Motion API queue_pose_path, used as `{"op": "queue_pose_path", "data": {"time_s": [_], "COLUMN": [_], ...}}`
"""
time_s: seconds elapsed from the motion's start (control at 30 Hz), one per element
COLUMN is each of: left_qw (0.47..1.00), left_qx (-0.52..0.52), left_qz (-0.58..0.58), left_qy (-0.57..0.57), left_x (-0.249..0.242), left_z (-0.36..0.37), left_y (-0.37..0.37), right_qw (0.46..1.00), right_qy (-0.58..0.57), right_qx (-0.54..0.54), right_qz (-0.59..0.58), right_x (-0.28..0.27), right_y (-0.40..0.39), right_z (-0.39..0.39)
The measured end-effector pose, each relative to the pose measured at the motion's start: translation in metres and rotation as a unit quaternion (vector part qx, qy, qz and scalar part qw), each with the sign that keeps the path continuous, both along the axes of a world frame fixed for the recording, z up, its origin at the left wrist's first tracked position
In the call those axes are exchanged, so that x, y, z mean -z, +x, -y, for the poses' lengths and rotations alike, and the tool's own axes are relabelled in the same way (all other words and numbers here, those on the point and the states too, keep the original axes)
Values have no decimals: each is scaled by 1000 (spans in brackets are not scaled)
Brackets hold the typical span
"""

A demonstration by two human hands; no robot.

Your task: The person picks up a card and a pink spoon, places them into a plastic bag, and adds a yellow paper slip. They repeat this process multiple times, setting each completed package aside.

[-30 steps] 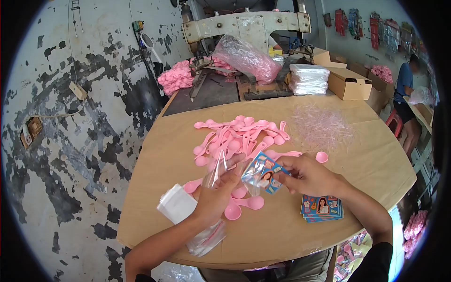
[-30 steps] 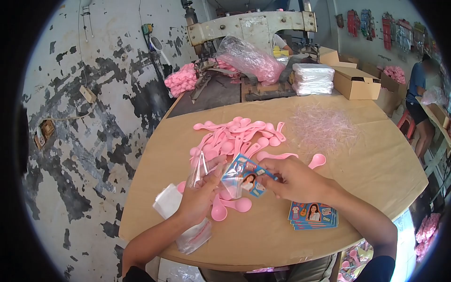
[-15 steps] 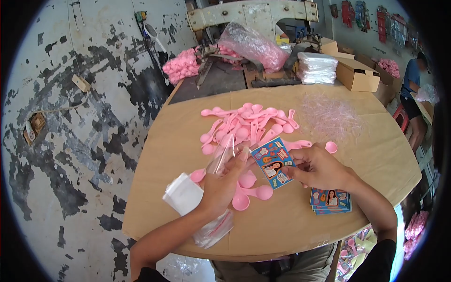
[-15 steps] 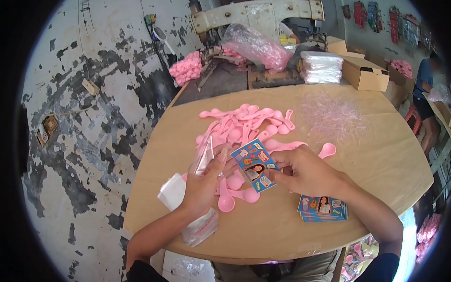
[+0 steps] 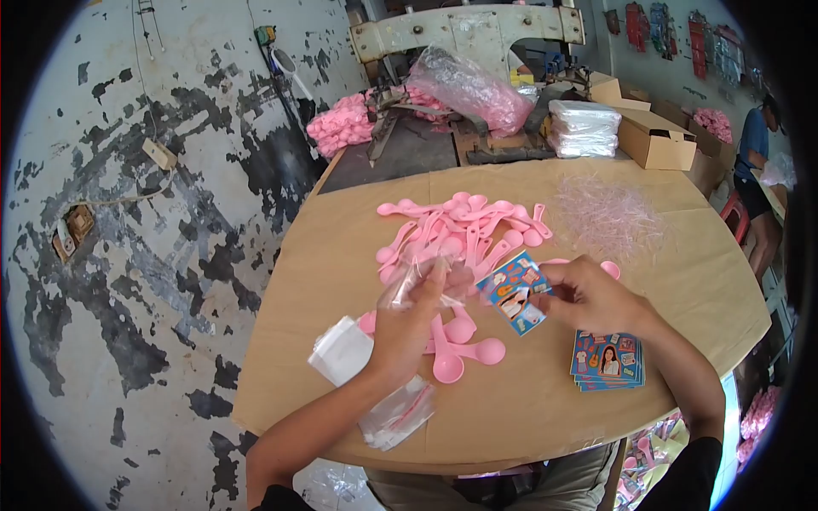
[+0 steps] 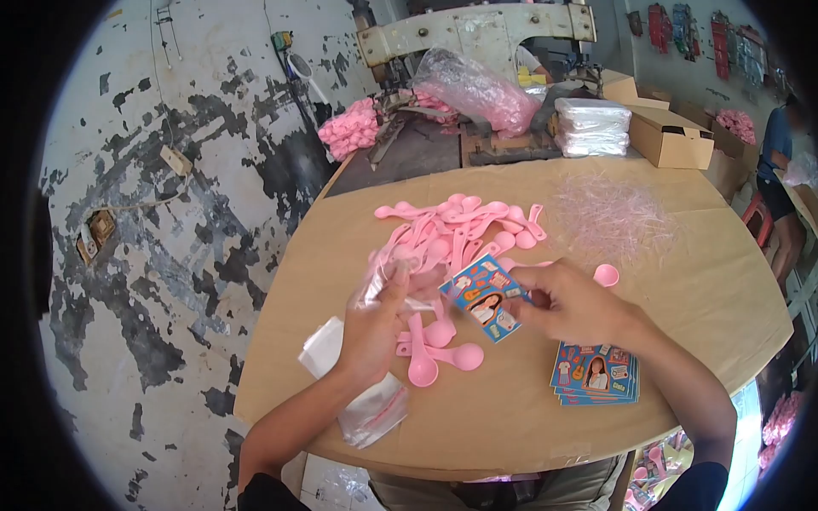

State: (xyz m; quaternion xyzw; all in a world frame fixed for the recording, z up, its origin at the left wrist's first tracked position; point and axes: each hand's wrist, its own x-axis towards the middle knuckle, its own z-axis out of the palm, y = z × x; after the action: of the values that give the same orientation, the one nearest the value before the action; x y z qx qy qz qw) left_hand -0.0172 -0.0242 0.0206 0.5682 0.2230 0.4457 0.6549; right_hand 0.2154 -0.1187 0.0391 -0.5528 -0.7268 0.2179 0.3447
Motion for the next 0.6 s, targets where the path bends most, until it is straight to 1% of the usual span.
{"op": "queue_pose_path", "data": {"time_s": [0.03, 0.13, 0.2, 0.23, 0.3, 0.33, 0.4, 0.43, 0.47, 0.5, 0.6], "left_qw": [1000, 998, 997, 997, 991, 987, 989, 990, 989, 990, 993], "left_qx": [15, -5, 20, 31, 60, 77, 96, 105, 116, 113, 107], "left_qz": [4, -52, -54, -55, -104, -127, -95, -80, -90, -78, -48], "left_qy": [-6, 25, 42, 49, 61, 65, 54, 48, 35, 35, 29], "left_x": [1, 12, 9, 8, 4, 2, 5, 7, 9, 8, 3], "left_z": [0, -1, 1, 3, 3, 4, 14, 18, 20, 20, 13], "left_y": [1, 2, 2, 1, -1, -1, 2, 3, 5, 5, 0], "right_qw": [1000, 1000, 999, 998, 994, 995, 996, 995, 995, 994, 996], "right_qy": [6, 14, 18, 3, -32, -30, -23, -33, -42, -52, -25], "right_qx": [0, -16, -38, -53, -81, -84, -87, -84, -82, -81, -87], "right_qz": [3, 8, 10, 27, 62, 51, 29, 37, 45, 52, 12], "right_x": [-2, 0, 1, 0, -2, -1, -2, -3, -4, -5, -6], "right_y": [-5, -13, -15, -14, -10, -11, -14, -14, -13, -13, -18], "right_z": [2, 7, 6, 5, 6, 7, 9, 9, 8, 8, 9]}}
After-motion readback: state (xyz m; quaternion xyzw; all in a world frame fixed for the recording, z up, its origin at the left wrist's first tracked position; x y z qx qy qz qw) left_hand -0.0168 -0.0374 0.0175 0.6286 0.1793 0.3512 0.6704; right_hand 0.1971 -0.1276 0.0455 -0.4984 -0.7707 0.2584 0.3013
